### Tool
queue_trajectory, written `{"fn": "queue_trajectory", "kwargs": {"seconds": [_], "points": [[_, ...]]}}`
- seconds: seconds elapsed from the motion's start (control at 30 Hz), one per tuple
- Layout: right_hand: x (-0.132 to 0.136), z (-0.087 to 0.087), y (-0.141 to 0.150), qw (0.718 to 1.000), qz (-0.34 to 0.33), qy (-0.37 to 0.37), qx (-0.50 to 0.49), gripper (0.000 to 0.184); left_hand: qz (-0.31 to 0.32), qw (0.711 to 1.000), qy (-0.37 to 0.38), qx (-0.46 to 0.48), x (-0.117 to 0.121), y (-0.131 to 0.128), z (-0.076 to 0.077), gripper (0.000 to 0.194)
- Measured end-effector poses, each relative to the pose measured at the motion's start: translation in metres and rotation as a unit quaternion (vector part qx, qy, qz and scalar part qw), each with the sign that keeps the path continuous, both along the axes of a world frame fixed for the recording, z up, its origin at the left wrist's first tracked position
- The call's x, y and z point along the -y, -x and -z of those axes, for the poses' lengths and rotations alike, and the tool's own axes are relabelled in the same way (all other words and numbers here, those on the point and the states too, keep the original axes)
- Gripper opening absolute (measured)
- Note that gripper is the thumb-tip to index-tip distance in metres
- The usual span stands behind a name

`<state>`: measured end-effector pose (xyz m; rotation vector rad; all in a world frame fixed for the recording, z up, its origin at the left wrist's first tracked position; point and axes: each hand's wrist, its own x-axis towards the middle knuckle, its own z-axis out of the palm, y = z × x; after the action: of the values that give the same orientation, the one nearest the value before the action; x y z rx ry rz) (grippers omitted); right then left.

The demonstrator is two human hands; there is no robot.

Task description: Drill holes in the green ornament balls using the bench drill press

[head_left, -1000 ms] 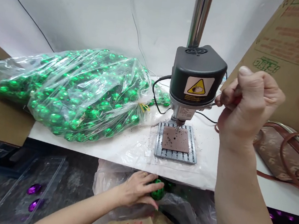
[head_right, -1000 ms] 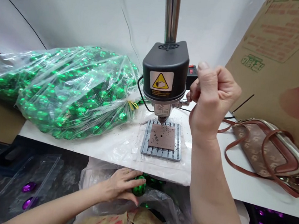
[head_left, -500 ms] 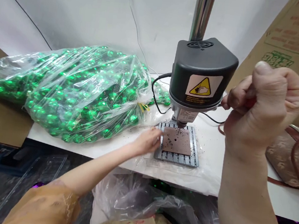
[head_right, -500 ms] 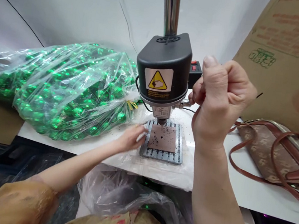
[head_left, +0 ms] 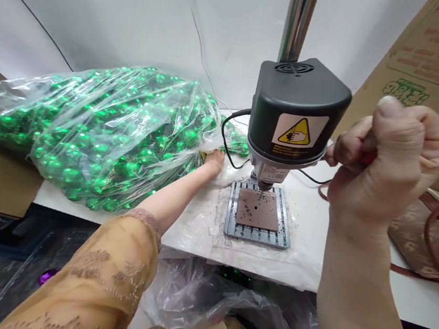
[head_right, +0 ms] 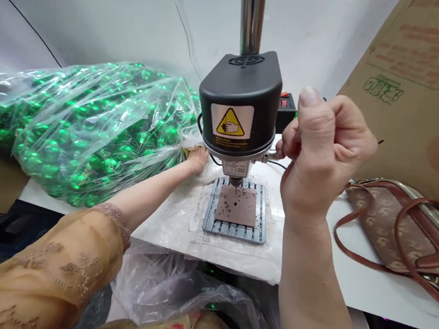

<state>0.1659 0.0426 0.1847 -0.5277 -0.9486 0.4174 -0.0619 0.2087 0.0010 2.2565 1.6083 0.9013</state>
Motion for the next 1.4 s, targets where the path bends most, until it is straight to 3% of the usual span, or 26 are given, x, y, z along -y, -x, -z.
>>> {"fn": "queue_trajectory", "kwargs": {"seconds": [0.1, 0.2, 0.3, 0.37, 0.43, 0.5, 0.53, 0.73, 0.9, 1.03, 1.27, 1.4], "points": [[0.002, 0.000, 0.000, 1.000, 0.002, 0.009, 0.010, 0.039, -0.034, 0.995, 0.061, -0.066, 0.019, 0.002, -0.013, 0.039], [0.005, -0.001, 0.001, 1.000, -0.004, 0.017, 0.014, 0.039, -0.010, 0.992, 0.092, -0.085, 0.054, 0.010, -0.027, 0.050], [0.005, 0.000, 0.001, 1.000, -0.005, 0.016, 0.018, 0.039, 0.044, 0.986, 0.143, 0.073, 0.096, 0.020, -0.036, 0.048], [0.004, 0.000, 0.001, 1.000, -0.007, 0.008, 0.020, 0.039, 0.070, 0.931, 0.226, 0.276, 0.122, 0.021, -0.037, 0.048], [0.003, 0.001, 0.001, 1.000, -0.010, 0.002, 0.017, 0.040, 0.081, 0.837, 0.306, 0.446, 0.142, 0.016, -0.033, 0.050], [0.003, 0.001, 0.001, 1.000, -0.013, -0.003, 0.012, 0.040, 0.079, 0.774, 0.345, 0.525, 0.156, 0.007, -0.027, 0.053], [0.003, 0.001, 0.001, 1.000, -0.015, -0.004, 0.010, 0.040, 0.076, 0.766, 0.348, 0.535, 0.160, 0.002, -0.023, 0.055], [0.006, 0.001, 0.001, 1.000, -0.026, 0.000, 0.017, 0.042, 0.091, 0.834, 0.267, 0.474, 0.163, -0.022, -0.008, 0.066], [0.007, 0.003, 0.001, 0.999, -0.020, -0.003, 0.030, 0.044, 0.143, 0.879, 0.232, 0.392, 0.159, -0.027, -0.004, 0.064], [0.006, 0.006, 0.000, 0.998, 0.006, 0.003, 0.055, 0.048, 0.129, 0.923, 0.176, 0.317, 0.161, -0.030, -0.002, 0.060], [0.004, 0.008, -0.001, 0.998, 0.002, -0.013, 0.055, 0.047, 0.145, 0.952, 0.153, 0.221, 0.155, -0.037, -0.003, 0.054], [0.004, 0.008, 0.000, 0.998, 0.005, -0.011, 0.068, 0.047, 0.145, 0.973, 0.090, 0.159, 0.154, -0.047, -0.005, 0.049]]}}
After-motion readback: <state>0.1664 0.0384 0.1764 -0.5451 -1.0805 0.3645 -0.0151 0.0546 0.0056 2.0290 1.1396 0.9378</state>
